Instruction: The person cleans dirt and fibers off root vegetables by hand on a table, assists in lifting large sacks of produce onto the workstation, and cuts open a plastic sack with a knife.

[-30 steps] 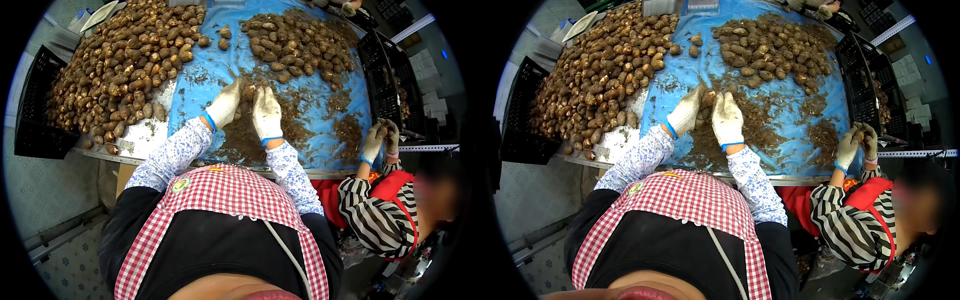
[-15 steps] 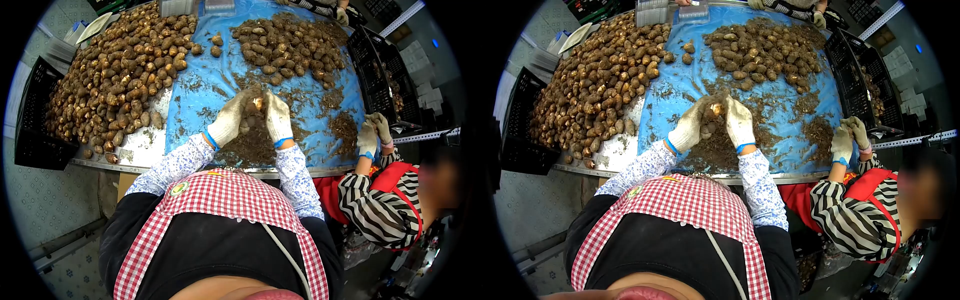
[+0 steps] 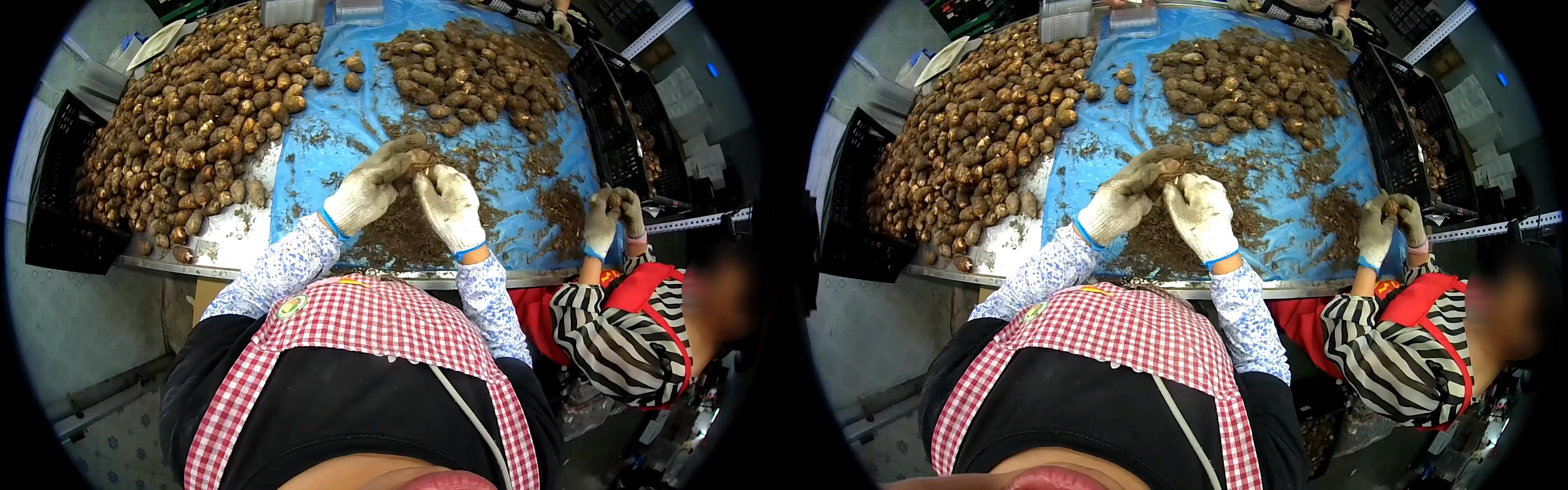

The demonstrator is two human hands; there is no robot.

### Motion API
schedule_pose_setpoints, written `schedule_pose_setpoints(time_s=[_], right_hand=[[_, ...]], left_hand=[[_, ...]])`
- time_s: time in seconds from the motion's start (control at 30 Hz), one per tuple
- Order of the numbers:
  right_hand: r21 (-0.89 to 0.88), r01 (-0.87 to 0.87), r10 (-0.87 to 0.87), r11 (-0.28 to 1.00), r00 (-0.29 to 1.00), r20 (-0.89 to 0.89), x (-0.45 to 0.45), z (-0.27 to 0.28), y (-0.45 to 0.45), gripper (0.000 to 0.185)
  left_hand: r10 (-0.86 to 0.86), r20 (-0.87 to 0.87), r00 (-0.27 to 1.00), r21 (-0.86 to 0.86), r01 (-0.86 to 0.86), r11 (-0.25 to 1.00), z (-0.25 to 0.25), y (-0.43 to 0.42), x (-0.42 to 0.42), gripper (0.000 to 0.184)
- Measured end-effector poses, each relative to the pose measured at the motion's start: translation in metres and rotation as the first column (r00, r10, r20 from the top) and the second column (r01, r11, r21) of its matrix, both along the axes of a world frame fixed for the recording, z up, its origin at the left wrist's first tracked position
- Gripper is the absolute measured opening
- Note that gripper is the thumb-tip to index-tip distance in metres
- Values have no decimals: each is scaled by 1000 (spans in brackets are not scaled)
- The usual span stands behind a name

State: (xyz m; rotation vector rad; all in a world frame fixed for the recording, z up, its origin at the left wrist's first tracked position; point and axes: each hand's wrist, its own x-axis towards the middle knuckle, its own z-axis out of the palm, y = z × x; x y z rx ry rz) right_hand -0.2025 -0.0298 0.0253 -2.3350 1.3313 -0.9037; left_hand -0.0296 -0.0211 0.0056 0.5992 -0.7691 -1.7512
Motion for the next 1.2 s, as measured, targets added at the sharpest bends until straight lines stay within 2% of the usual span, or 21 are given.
schedule_pose_setpoints(time_s=[0.03,0.07,0.13,0.17,0.27,0.3,0.43,0.47,0.53,0.57,0.6,0.67,0.7,0.77,0.83,0.93,1.0,1.07,1.1,1.13,1.2], right_hand=[[51,-21,12,998,985,172,1,-2,2,14],[384,-25,-96,923,952,292,-4,2,4,11],[462,-178,-227,869,687,691,-3,3,3,15],[512,-154,-296,845,662,688,0,7,2,19],[84,15,-52,996,888,457,5,-7,-5,19],[29,93,-97,995,908,407,9,-2,-2,15],[-341,108,-20,934,968,251,19,4,-9,11],[-190,65,-3,980,952,307,22,-1,-7,15],[57,94,-102,994,978,180,31,-6,9,12],[53,-99,82,994,963,258,33,-21,12,7],[44,-112,105,993,984,144,32,-7,23,3],[153,-116,37,981,895,445,23,-32,13,3],[206,-130,-13,970,817,576,19,-35,8,5],[199,-63,-53,978,846,530,5,-33,0,8],[32,56,-62,998,976,208,-1,-6,-3,16],[169,47,-63,985,994,91,-3,-4,-10,20],[168,-57,4,984,955,297,-4,-6,-11,22],[157,-140,54,978,889,455,-1,-4,-3,22],[159,-1,-21,987,990,137,1,8,0,19],[124,4,0,992,999,-37,4,7,3,15],[-5,-212,211,977,970,123,9,7,12,19]], left_hand=[[10,-49,999,7,-10,1000,7,4,0,59],[20,-96,995,11,-19,1000,11,7,1,57],[37,31,999,-34,-36,999,12,7,3,58],[28,150,988,-52,-20,998,14,7,8,59],[116,381,917,-147,-64,987,26,13,3,60],[166,433,886,-189,-91,978,29,16,-1,60],[120,69,990,28,-122,992,10,18,-7,51],[173,31,984,77,-175,982,7,15,-7,52],[291,-39,956,180,-279,943,2,5,-6,55],[344,-84,935,245,-315,917,6,4,-6,50],[310,-81,947,175,-293,940,-9,0,4,48],[325,-273,906,177,-285,942,-18,-5,10,46],[294,-221,930,113,-275,955,-13,-4,10,48],[236,-106,966,-5,-238,971,-3,3,11,51],[173,5,985,-60,-172,983,-4,6,9,54],[129,141,982,-60,-122,991,21,15,-2,62],[140,212,967,-86,-124,988,30,19,-3,63],[259,487,834,-263,-142,954,16,8,0,61],[324,600,732,-347,-127,929,13,6,2,60],[370,681,632,-374,-134,917,12,6,1,60],[449,800,399,-432,-137,891,14,6,-1,59]])
